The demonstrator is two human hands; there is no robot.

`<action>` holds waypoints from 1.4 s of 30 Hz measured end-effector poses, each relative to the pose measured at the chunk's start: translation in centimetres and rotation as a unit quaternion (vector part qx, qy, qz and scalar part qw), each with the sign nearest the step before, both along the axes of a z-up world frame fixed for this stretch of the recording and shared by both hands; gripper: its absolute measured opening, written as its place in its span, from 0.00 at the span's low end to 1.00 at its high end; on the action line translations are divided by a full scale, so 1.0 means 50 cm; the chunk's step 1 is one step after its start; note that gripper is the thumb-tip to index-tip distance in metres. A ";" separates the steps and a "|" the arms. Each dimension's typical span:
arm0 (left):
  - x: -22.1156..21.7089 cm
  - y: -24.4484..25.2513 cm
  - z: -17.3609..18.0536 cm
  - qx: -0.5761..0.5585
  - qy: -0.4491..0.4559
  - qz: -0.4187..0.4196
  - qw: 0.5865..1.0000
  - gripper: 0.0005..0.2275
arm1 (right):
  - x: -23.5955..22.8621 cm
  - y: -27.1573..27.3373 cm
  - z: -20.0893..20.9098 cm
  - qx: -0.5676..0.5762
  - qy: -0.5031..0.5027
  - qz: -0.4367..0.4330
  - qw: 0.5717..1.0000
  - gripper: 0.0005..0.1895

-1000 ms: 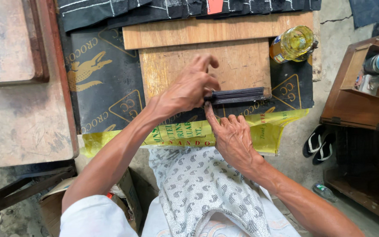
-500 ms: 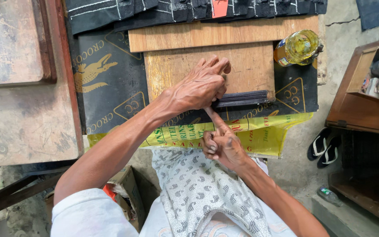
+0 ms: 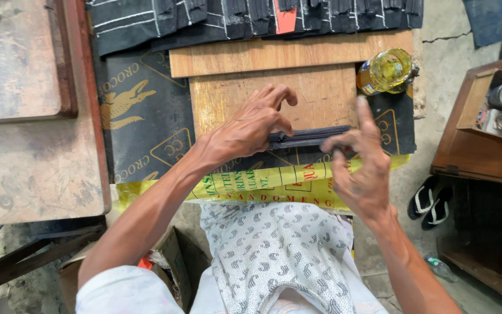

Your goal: The person works on a wooden table, handling black fabric pouches with zippers. They open a jar of grease and apply it to the zipper teeth of a pouch using their fingers. They then test the zipper's movement by sliding the pull tab back and forth before placing the pouch aside.

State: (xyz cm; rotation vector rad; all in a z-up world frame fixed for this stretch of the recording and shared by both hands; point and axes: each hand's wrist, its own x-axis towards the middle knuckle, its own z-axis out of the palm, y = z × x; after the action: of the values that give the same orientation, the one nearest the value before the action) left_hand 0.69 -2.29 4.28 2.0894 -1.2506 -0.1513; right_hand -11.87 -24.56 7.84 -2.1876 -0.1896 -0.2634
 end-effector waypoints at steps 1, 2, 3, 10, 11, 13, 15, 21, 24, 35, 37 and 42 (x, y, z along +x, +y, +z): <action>-0.006 0.014 0.002 -0.007 0.026 0.036 0.999 0.20 | 0.019 0.009 -0.009 -0.015 -0.017 0.033 0.999 0.44; -0.012 0.031 0.003 -0.014 0.052 0.071 0.996 0.20 | 0.035 0.018 -0.019 -0.029 -0.035 0.066 0.997 0.44; -0.016 0.049 0.003 -0.022 0.075 0.108 0.991 0.20 | 0.054 0.029 -0.032 -0.052 -0.056 0.093 0.993 0.44; -0.078 0.126 -0.021 -0.122 0.067 0.278 0.951 0.18 | 0.123 0.060 -0.083 -0.177 -0.112 0.220 0.953 0.41; -0.086 0.124 -0.022 -0.141 0.087 0.289 0.943 0.18 | 0.126 0.058 -0.079 -0.190 -0.126 0.238 0.944 0.41; -0.093 0.119 -0.025 -0.133 0.104 0.310 0.936 0.15 | 0.135 0.053 -0.078 -0.178 -0.124 0.254 0.943 0.39; -0.095 0.117 -0.030 -0.139 0.081 0.316 0.935 0.15 | 0.145 0.048 -0.084 -0.163 -0.099 0.265 0.945 0.40; -0.100 0.123 -0.029 -0.155 0.137 0.334 0.920 0.14 | 0.143 0.041 -0.034 -0.084 -0.047 0.224 0.970 0.41; -0.037 0.106 -0.002 -0.212 0.217 0.319 0.898 0.13 | 0.193 0.024 0.084 0.049 -0.030 0.147 0.987 0.46; 0.485 -0.138 0.097 -0.516 0.517 -0.051 0.681 0.40 | 0.738 -0.026 0.255 0.111 -0.116 -0.013 0.987 0.50; 0.539 -0.149 0.082 -0.510 0.508 -0.015 0.695 0.33 | 0.816 -0.030 0.227 0.178 -0.078 -0.022 0.981 0.50; 0.644 -0.151 0.070 -0.469 0.484 0.080 0.734 0.18 | 0.940 -0.030 0.173 0.165 -0.002 0.023 0.986 0.41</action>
State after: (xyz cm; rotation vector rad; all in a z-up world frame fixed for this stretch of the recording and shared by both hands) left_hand 32.89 -9.86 7.79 0.9196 -0.3142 -0.3750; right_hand 35.11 -26.07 16.50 -1.8529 -0.1854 -0.2534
